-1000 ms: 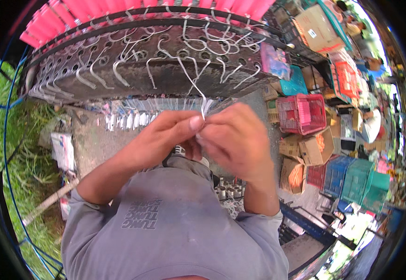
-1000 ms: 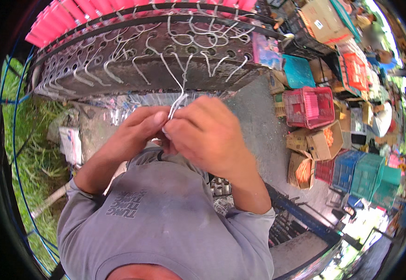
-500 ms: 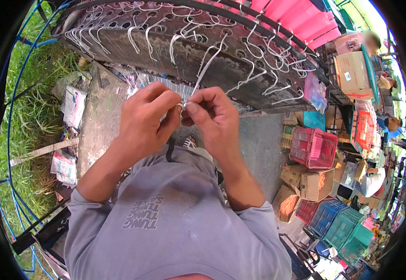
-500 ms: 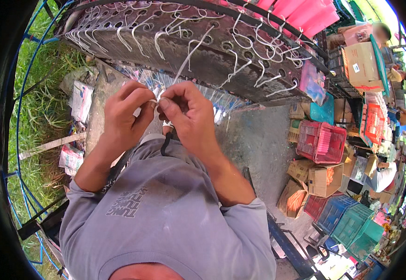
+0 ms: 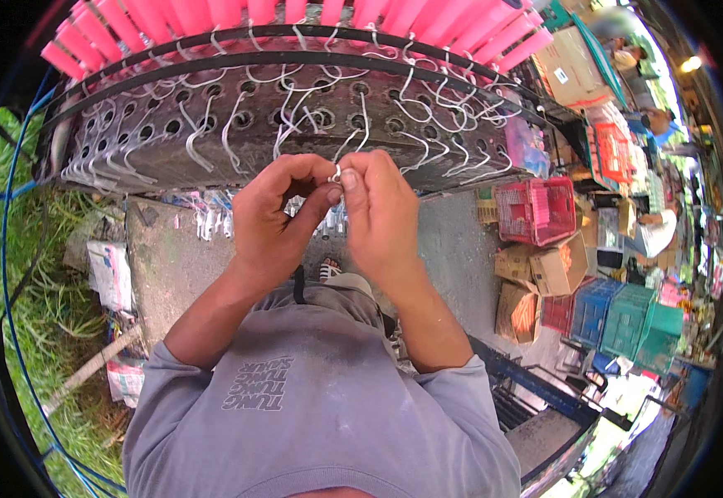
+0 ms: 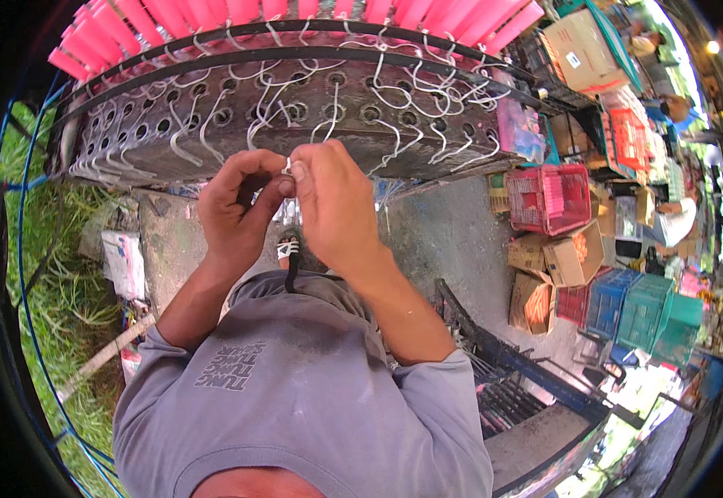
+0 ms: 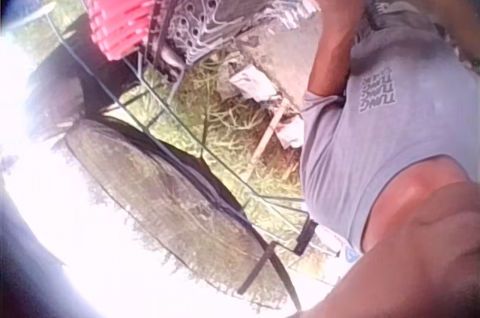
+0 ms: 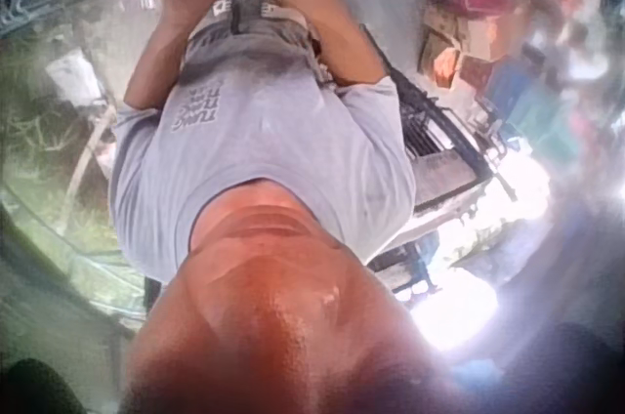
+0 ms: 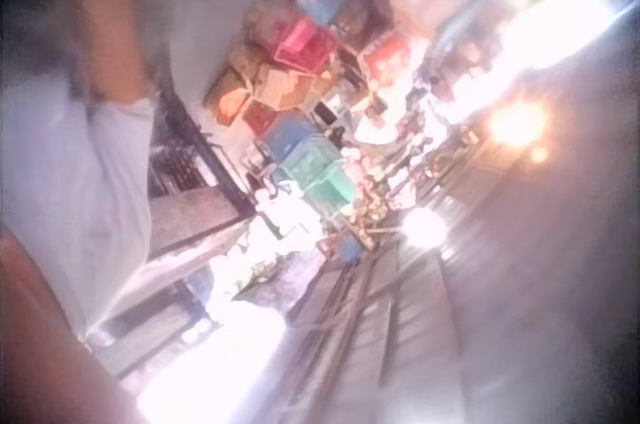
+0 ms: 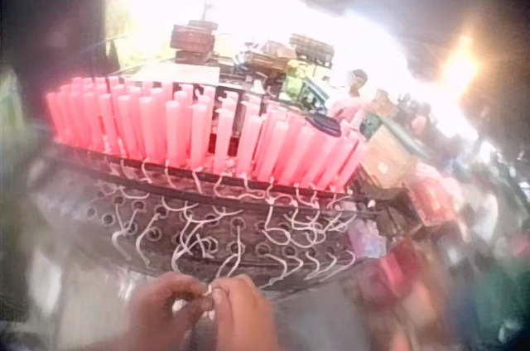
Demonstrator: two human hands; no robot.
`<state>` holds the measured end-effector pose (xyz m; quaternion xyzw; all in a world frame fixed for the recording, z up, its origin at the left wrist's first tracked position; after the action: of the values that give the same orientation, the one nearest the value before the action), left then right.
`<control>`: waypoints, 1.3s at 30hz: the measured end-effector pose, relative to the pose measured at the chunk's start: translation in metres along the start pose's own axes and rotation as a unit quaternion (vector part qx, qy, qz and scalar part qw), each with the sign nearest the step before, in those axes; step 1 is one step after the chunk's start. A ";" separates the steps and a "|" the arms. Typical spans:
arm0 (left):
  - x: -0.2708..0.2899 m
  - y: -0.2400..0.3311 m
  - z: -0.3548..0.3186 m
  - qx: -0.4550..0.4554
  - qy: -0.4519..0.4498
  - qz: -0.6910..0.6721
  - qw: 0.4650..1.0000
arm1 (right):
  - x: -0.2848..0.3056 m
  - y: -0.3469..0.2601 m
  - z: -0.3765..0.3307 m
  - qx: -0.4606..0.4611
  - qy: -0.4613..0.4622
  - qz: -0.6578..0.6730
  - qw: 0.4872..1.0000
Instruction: The person places pink candles into a red basket, then moves to a metal rack and threads white wicks through holes in the rack, securing them with small metal rings. The person continues threading and securing wicks across the rack.
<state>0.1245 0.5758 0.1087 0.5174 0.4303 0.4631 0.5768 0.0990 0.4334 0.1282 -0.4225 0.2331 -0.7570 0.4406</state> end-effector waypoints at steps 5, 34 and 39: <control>-0.012 0.008 0.039 0.051 -0.099 -0.026 0.993 | 0.020 0.018 0.013 -0.121 0.055 0.209 0.969; 0.047 0.014 0.121 0.228 -0.138 0.309 0.913 | 0.123 0.090 0.098 0.005 -0.253 0.044 0.966; 0.058 0.025 0.082 0.254 -0.169 0.110 0.946 | 0.052 0.060 0.102 0.001 -0.292 0.056 0.955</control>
<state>0.2143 0.6173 0.1404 0.7616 0.3702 0.3052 0.4357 0.2004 0.3609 0.1619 -0.6110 0.1162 -0.5751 0.5314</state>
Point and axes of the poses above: each hand's wrist, its own z-axis towards the middle knuckle, its own x-axis out of the back of the hand, y = z × x, the point moved 4 cm from there along z, towards the middle knuckle, and after that the axes turned 13 degrees about x, right-handed, at the moved point
